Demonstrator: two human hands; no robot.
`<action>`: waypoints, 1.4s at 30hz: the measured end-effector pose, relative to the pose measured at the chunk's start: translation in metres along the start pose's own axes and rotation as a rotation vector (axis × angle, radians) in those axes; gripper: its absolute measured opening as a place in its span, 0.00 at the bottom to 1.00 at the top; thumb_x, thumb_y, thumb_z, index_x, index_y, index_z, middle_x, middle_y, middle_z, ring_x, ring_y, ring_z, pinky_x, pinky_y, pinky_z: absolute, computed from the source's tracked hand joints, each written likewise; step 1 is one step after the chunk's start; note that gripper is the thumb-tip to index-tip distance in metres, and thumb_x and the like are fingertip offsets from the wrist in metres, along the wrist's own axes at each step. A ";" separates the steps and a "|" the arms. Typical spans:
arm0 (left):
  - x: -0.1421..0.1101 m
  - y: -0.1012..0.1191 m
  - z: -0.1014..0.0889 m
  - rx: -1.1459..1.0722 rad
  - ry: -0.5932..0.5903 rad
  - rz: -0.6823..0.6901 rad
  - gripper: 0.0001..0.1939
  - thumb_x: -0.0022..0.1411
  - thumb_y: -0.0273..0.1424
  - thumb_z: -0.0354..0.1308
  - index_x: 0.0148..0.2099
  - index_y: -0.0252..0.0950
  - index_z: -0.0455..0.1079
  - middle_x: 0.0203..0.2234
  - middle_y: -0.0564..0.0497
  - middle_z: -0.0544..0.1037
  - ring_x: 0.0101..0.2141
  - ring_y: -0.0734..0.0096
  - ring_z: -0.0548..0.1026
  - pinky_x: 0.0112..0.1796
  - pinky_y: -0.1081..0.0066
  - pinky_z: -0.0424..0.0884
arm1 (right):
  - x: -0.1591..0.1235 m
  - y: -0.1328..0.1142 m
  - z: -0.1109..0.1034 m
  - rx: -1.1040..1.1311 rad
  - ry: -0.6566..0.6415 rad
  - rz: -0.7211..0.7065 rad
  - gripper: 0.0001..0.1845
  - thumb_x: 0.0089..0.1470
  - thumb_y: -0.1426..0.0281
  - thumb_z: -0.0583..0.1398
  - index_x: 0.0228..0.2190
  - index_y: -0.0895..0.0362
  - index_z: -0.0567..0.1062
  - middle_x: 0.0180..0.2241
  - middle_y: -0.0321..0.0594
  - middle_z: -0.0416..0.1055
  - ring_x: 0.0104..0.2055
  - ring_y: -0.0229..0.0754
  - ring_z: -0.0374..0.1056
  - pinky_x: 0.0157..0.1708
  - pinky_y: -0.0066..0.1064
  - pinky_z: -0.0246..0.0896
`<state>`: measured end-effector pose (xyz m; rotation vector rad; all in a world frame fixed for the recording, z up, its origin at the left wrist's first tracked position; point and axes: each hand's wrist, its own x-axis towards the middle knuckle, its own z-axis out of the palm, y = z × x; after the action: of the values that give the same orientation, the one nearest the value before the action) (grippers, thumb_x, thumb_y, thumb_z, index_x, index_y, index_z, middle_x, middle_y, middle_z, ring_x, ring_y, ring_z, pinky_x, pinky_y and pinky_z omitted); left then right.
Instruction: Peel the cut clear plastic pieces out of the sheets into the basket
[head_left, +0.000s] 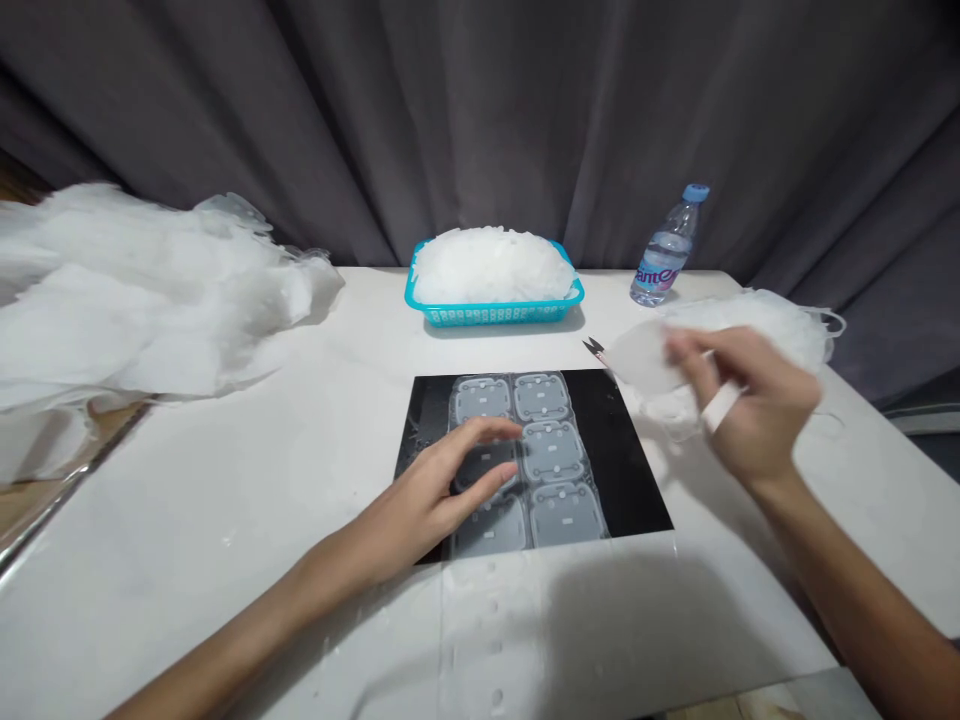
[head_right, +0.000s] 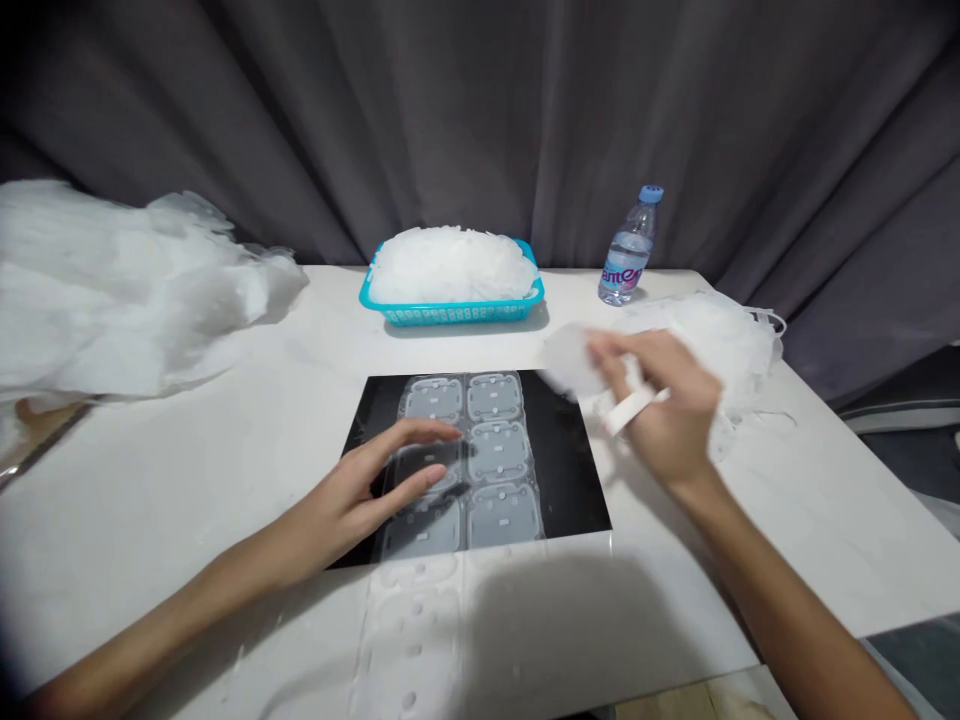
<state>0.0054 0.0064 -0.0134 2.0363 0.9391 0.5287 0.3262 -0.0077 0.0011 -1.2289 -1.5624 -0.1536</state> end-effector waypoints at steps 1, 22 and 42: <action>0.000 -0.004 0.000 0.073 -0.007 0.003 0.19 0.77 0.40 0.56 0.66 0.45 0.68 0.61 0.46 0.76 0.60 0.57 0.76 0.60 0.59 0.72 | 0.008 0.020 -0.010 -0.110 0.107 0.065 0.08 0.65 0.64 0.66 0.40 0.52 0.84 0.33 0.45 0.81 0.29 0.48 0.68 0.33 0.41 0.60; 0.003 -0.025 0.012 0.597 -0.083 0.267 0.38 0.70 0.56 0.58 0.71 0.39 0.63 0.69 0.37 0.67 0.66 0.41 0.68 0.64 0.43 0.65 | 0.026 0.079 -0.037 -0.456 0.369 -0.021 0.14 0.71 0.64 0.55 0.53 0.53 0.74 0.50 0.53 0.67 0.55 0.66 0.67 0.52 0.61 0.63; 0.063 -0.038 0.017 0.479 -0.120 0.297 0.49 0.61 0.64 0.61 0.74 0.41 0.59 0.73 0.39 0.62 0.70 0.42 0.64 0.67 0.45 0.64 | -0.010 0.015 0.023 0.364 -0.847 0.166 0.05 0.66 0.64 0.65 0.40 0.51 0.81 0.41 0.36 0.81 0.42 0.41 0.77 0.45 0.33 0.68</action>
<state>0.0395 0.0612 -0.0517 2.6329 0.7426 0.3510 0.3214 0.0080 -0.0234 -1.1766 -2.0552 0.8239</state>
